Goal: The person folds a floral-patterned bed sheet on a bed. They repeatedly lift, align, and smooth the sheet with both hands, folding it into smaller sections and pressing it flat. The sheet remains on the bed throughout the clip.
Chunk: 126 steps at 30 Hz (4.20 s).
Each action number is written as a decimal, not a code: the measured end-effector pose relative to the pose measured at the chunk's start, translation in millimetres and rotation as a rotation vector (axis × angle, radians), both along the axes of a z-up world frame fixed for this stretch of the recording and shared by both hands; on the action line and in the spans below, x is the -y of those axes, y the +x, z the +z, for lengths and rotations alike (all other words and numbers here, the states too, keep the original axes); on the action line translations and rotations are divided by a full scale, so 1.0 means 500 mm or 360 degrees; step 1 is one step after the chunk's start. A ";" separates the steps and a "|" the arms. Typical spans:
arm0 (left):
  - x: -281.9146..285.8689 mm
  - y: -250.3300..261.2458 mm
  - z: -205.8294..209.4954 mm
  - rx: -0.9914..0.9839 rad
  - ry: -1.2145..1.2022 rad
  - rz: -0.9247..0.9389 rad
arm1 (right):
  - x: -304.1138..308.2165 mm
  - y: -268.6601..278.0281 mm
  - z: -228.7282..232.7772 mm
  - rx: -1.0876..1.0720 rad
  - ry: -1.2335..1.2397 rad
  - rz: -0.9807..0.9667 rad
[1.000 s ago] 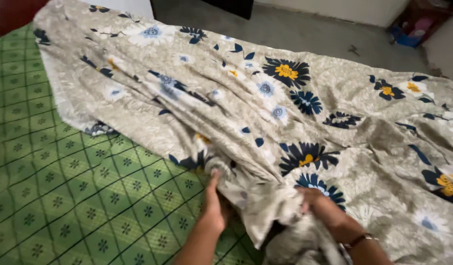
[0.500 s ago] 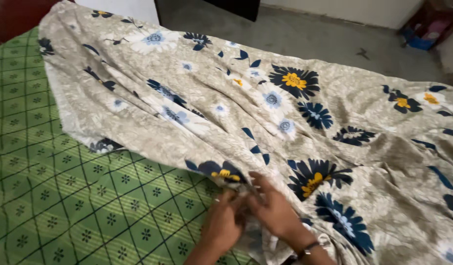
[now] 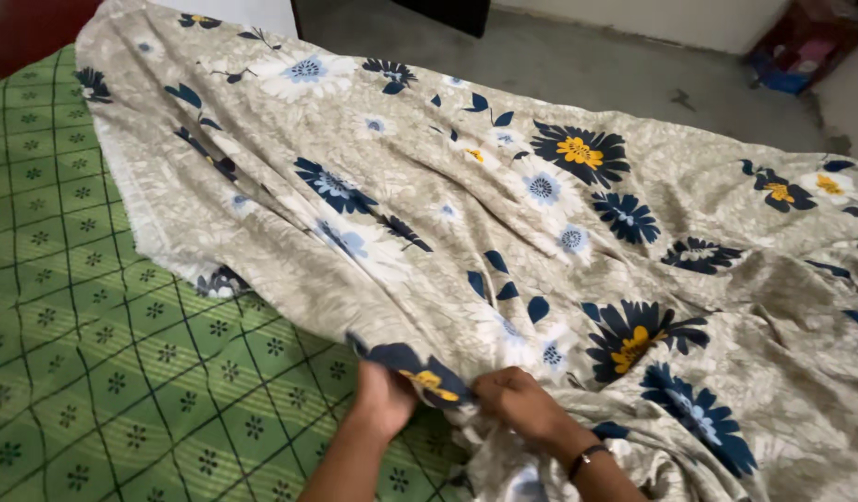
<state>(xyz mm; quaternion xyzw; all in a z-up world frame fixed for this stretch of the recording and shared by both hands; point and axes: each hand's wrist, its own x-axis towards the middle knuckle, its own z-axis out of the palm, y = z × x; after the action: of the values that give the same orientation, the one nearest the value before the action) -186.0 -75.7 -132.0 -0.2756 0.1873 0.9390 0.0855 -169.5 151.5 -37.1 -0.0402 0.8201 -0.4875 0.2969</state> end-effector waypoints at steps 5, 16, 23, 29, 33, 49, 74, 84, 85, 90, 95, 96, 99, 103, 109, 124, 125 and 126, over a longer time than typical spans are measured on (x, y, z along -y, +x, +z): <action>0.115 -0.078 0.042 -0.0093 -0.0076 0.0074 | -0.028 0.022 -0.032 -0.0010 -0.0089 -0.0072; 0.551 0.166 -0.035 0.0479 -0.1848 0.0037 | 0.135 0.066 0.027 -0.0164 0.1482 -0.0147; 0.538 0.150 0.081 0.0241 -0.1258 -0.0311 | 0.304 0.062 0.119 -0.0782 0.1120 -0.0199; 0.441 0.093 0.158 0.0436 -0.1116 -0.0558 | 0.468 0.086 0.140 -0.1131 0.0491 0.0191; 0.411 0.098 0.188 -0.0175 -0.0879 -0.0510 | 0.531 0.104 0.128 -0.1110 0.0419 0.0364; 0.422 0.142 0.199 0.0415 -0.0275 -0.0373 | 0.471 0.153 0.214 -0.1698 0.0409 -0.0631; 0.510 0.227 0.220 -0.0271 -0.0714 -0.0319 | 0.645 0.242 0.164 -0.0922 0.0883 -0.0003; 0.631 0.203 0.230 0.0033 0.0156 -0.0312 | 0.594 0.209 0.109 0.0484 -0.0356 -0.0182; 0.645 0.196 0.222 -0.0014 0.0050 -0.0377 | 0.601 0.219 0.119 0.0437 -0.0205 0.0094; 0.791 0.176 0.152 -0.0122 -0.1132 -0.0315 | 0.658 0.224 0.158 0.0326 -0.0164 0.0372; 1.030 0.240 0.047 0.0611 -0.2323 -0.0533 | 0.753 0.183 0.150 -0.0533 0.0462 -0.0283; 1.078 0.257 0.030 0.0527 -0.2324 -0.0381 | 0.778 0.175 0.148 -0.0739 0.0586 -0.0224; 1.188 0.298 -0.004 0.0932 -0.2631 -0.0168 | 0.855 0.152 0.140 -0.1253 0.0767 -0.0046; 1.256 0.334 0.032 0.1011 -0.2712 0.0232 | 0.947 0.117 0.122 -0.0956 0.0546 0.0349; 1.097 0.353 0.170 0.0495 -0.3105 -0.0981 | 1.065 0.089 0.110 -0.0405 0.0340 0.0311; 1.265 0.421 -0.003 0.0178 -0.2393 -0.0705 | 1.291 -0.014 0.106 0.0649 -0.1128 -0.0649; 1.314 0.429 -0.038 0.0292 -0.2158 -0.0616 | 1.320 -0.013 0.116 0.0670 -0.1201 -0.0603; 1.356 0.438 -0.066 0.0267 -0.1887 -0.0470 | 1.352 -0.010 0.125 0.0752 -0.1345 -0.0584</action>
<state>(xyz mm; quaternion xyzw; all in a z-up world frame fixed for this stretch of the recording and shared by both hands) 33.2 -753.9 -165.3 -0.3205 0.7061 0.6284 0.0612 -174.4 -524.7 25.4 0.0990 0.4557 -0.8161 0.3415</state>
